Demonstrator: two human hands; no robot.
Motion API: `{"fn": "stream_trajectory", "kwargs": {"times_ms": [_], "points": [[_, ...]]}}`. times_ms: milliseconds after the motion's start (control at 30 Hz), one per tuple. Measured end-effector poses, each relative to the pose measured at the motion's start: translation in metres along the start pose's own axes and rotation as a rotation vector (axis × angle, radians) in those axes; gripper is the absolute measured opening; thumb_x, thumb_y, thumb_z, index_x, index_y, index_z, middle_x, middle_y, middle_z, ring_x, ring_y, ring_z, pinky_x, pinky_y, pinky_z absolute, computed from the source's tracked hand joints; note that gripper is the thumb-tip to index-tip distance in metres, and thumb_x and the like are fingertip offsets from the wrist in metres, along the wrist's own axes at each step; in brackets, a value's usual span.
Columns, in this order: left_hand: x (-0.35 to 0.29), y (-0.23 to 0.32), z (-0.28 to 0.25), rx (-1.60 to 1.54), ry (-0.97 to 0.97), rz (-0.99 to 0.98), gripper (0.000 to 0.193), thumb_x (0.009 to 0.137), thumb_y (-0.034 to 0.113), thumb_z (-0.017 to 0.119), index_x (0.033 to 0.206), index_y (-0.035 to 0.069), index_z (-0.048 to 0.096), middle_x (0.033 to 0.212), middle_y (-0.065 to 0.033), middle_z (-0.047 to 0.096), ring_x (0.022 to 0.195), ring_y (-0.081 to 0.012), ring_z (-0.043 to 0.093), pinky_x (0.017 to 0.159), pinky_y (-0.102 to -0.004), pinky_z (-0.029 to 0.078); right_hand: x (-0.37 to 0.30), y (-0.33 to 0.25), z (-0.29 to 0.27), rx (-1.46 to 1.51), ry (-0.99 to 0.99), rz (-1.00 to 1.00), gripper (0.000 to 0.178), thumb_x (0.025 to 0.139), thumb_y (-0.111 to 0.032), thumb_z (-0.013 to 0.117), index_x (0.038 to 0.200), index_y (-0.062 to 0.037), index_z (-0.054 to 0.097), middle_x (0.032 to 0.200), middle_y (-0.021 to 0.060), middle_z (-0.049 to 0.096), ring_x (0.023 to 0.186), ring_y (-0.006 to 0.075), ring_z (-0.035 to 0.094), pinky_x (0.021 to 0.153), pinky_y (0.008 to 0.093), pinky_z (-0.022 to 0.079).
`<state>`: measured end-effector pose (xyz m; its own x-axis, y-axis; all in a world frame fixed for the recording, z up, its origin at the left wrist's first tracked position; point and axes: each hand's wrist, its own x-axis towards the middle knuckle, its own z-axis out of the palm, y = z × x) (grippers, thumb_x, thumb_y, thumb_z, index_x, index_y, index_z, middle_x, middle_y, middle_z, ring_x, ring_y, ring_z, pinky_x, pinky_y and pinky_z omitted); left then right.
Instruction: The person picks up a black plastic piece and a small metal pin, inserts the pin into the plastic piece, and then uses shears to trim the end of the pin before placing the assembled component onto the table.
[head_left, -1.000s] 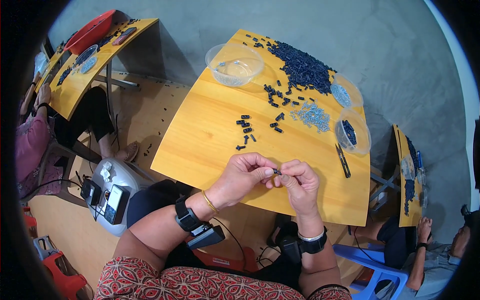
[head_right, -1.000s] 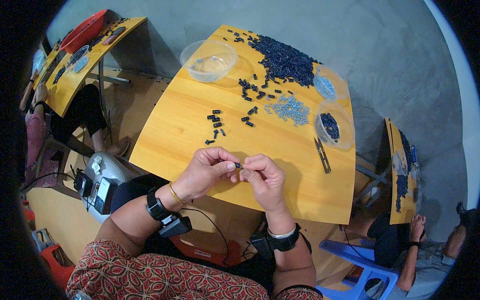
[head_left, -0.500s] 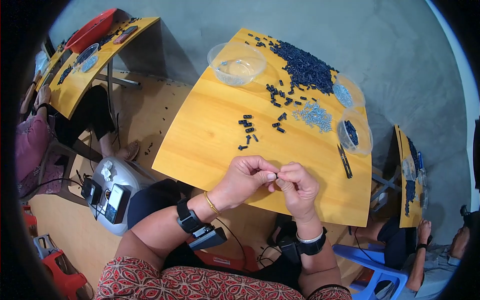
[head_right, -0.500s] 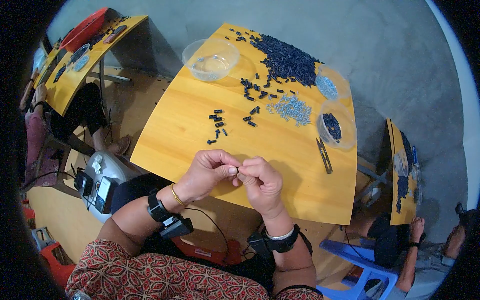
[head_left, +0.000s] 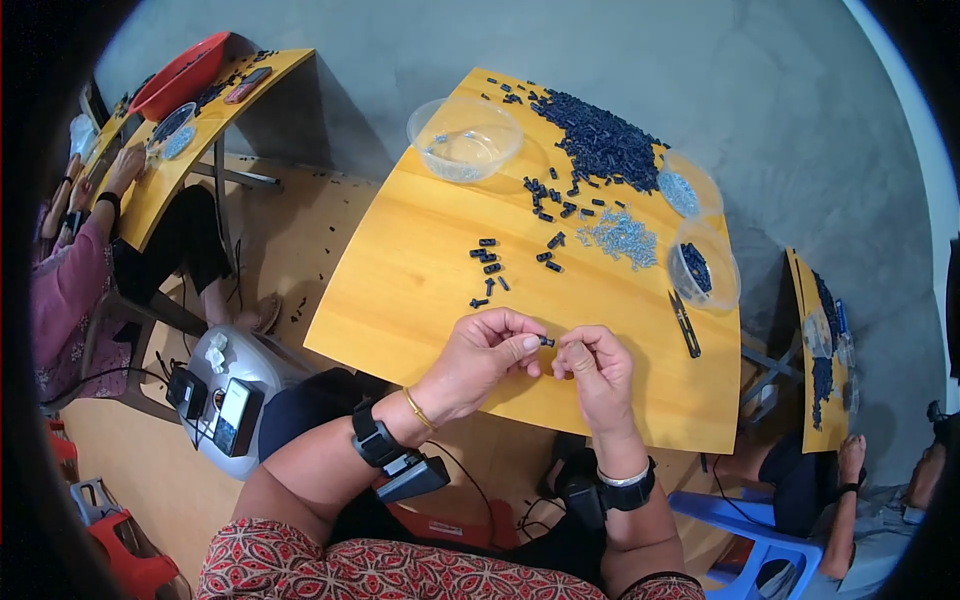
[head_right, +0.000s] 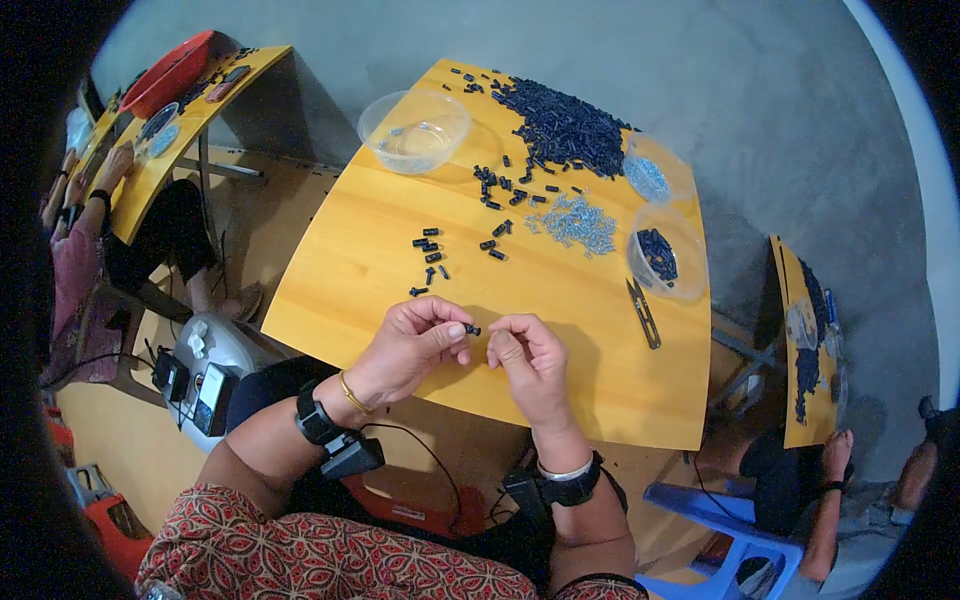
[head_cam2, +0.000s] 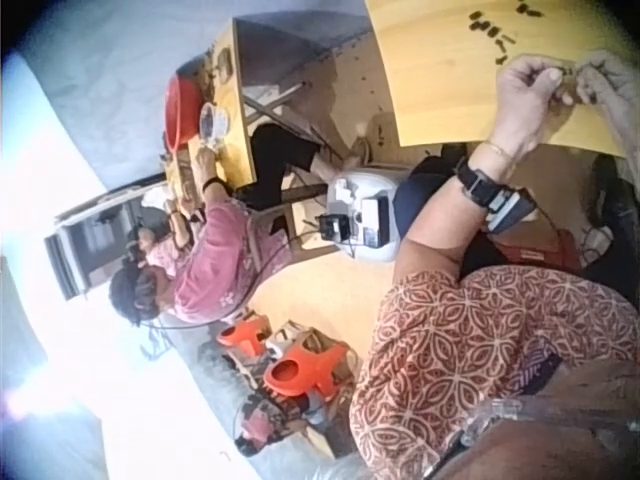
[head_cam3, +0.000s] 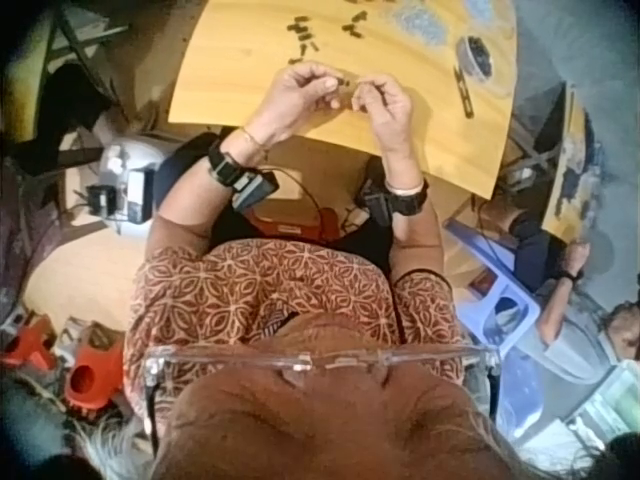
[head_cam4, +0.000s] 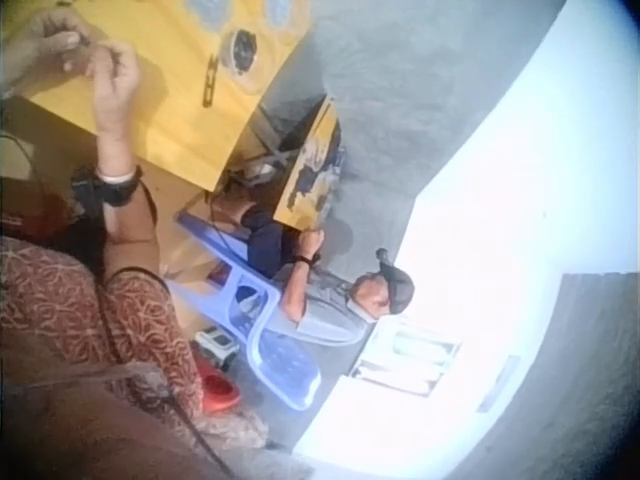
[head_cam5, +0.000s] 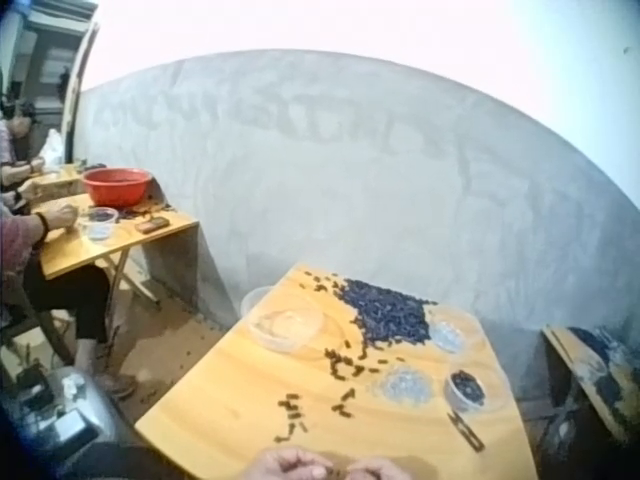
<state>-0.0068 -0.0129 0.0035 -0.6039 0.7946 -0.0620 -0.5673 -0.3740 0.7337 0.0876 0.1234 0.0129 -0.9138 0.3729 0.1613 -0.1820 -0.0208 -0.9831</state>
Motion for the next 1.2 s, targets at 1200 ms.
{"fn": "stream_trajectory", "kwargs": {"times_ms": [1200], "points": [[0.002,-0.019,0.03,1.025,-0.049,0.481,0.013,0.066,-0.004,0.064,0.077,0.003,0.061,0.073,-0.0063,0.058,0.072,-0.0185,0.056,0.068,-0.0282,0.043,-0.009,-0.009,-0.023,-0.866,-0.074,-0.405,0.012,0.061,0.004,0.059,0.07,-0.0015,0.053,0.077,0.0083,0.054,0.078,0.027,0.049,0.07,0.0363,0.039]]}}
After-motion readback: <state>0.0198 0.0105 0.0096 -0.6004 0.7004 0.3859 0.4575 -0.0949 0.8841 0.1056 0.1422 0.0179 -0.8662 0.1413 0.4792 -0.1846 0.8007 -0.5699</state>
